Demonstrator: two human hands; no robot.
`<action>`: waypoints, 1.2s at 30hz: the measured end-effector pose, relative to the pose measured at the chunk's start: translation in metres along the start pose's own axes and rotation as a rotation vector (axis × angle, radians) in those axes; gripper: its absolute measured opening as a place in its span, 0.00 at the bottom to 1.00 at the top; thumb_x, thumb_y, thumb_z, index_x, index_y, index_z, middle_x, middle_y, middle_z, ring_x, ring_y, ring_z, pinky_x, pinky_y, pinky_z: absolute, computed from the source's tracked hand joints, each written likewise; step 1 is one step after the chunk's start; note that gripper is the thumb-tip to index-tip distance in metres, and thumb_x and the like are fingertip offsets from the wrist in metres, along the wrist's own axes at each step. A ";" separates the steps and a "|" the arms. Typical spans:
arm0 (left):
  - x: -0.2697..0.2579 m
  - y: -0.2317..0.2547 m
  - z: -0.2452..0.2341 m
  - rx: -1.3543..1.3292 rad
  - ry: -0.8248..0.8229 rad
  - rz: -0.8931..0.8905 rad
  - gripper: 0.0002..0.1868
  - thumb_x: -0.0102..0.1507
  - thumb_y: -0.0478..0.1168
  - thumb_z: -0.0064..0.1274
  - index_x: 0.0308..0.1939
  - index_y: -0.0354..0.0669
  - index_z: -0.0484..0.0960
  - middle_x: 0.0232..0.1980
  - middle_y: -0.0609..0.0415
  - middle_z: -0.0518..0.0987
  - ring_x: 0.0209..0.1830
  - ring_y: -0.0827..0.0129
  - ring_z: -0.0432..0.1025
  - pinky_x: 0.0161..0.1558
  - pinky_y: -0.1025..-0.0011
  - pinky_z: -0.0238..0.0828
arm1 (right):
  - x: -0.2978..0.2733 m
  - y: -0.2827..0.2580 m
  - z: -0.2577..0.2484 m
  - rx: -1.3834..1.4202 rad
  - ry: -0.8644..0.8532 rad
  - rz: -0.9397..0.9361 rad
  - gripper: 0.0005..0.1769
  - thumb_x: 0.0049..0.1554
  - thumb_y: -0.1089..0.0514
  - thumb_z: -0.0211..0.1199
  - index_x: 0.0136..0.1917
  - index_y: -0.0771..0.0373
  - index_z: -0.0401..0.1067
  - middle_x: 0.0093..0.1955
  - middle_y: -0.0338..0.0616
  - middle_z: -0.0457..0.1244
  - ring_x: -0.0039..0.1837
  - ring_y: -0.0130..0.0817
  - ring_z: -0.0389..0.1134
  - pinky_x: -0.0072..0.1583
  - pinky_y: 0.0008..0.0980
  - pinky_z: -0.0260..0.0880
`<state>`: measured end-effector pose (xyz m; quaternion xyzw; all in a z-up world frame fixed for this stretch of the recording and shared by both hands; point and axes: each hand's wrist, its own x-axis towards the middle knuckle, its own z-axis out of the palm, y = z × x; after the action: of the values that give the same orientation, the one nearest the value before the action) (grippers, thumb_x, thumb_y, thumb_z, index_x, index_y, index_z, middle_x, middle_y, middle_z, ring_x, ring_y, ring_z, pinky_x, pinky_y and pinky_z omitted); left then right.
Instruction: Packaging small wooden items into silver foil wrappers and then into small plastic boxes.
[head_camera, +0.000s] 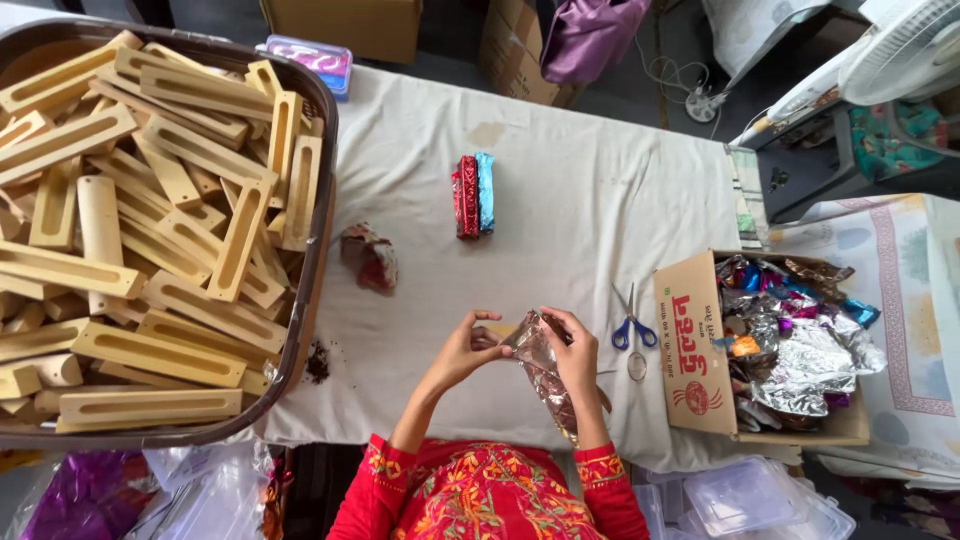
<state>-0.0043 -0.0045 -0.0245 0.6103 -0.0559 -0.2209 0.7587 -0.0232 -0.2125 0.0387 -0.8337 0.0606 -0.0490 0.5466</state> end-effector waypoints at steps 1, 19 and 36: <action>0.002 -0.008 0.000 -0.061 0.002 0.019 0.30 0.61 0.33 0.63 0.64 0.36 0.67 0.44 0.47 0.84 0.45 0.69 0.81 0.48 0.73 0.79 | 0.004 0.004 -0.002 0.006 0.053 -0.030 0.15 0.59 0.62 0.64 0.59 0.68 0.76 0.54 0.43 0.73 0.55 0.25 0.74 0.56 0.25 0.72; 0.009 0.007 -0.031 -0.278 0.294 -0.024 0.37 0.55 0.31 0.67 0.67 0.35 0.70 0.61 0.48 0.80 0.49 0.71 0.75 0.52 0.71 0.78 | 0.019 0.094 -0.002 0.535 0.051 0.177 0.14 0.68 0.55 0.64 0.56 0.70 0.79 0.49 0.38 0.67 0.52 0.23 0.64 0.58 0.26 0.66; 0.025 0.007 -0.027 -0.267 0.449 0.064 0.47 0.59 0.27 0.60 0.77 0.45 0.50 0.65 0.41 0.77 0.45 0.68 0.80 0.45 0.72 0.81 | 0.016 0.109 0.004 0.403 0.055 0.318 0.15 0.64 0.53 0.63 0.55 0.68 0.78 0.46 0.33 0.67 0.50 0.19 0.64 0.54 0.22 0.65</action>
<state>0.0293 0.0110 -0.0293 0.5364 0.1242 -0.0615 0.8325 -0.0122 -0.2544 -0.0627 -0.6864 0.1947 0.0037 0.7006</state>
